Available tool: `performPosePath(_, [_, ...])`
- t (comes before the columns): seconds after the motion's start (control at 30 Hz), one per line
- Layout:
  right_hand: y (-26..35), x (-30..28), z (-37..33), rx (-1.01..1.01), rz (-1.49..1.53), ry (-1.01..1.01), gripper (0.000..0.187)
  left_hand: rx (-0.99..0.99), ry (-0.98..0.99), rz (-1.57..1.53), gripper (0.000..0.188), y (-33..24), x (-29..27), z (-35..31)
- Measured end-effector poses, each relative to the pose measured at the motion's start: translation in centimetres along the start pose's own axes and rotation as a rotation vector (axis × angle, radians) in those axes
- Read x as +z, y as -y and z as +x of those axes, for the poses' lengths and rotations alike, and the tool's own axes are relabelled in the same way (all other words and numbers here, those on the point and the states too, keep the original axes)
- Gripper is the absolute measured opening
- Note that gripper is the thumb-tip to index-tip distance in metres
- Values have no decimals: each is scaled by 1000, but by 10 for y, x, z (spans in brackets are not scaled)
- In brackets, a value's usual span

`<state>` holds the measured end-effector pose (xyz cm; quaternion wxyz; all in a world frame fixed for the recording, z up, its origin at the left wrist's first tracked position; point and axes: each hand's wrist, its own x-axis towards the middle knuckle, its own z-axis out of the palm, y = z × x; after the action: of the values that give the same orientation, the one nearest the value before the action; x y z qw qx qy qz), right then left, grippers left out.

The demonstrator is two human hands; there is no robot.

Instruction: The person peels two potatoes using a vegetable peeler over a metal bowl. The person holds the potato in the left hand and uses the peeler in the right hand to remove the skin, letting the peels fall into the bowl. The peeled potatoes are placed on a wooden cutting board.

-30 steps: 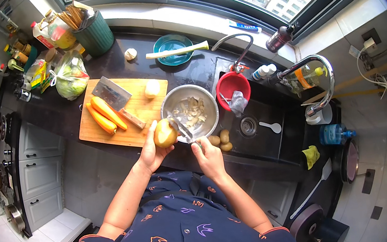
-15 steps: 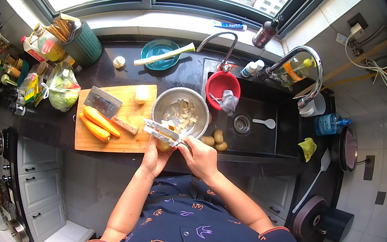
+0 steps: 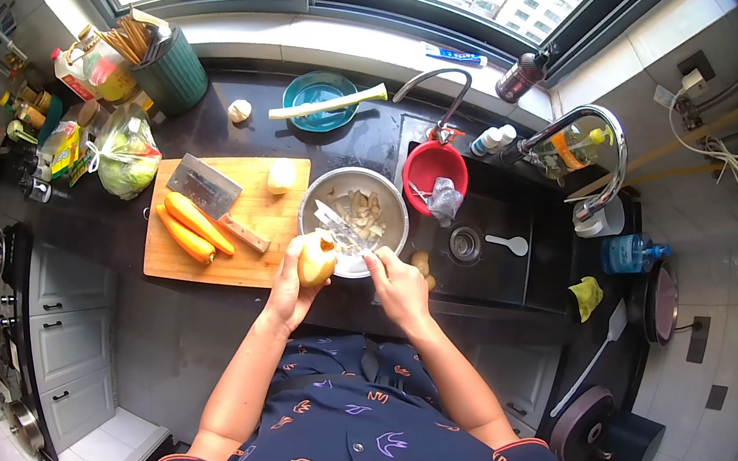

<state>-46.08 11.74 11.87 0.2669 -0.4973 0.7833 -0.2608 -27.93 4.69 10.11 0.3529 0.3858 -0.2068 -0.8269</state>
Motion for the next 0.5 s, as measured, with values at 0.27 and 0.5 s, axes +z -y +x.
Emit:
performPosePath(0.27, [19, 9, -7, -446, -91, -202, 27, 44, 50, 54, 51, 7, -2, 5])
performPosePath(0.5, [-15, -4, 9, -33, -227, -65, 34, 86, 17, 73, 46, -2, -3, 1])
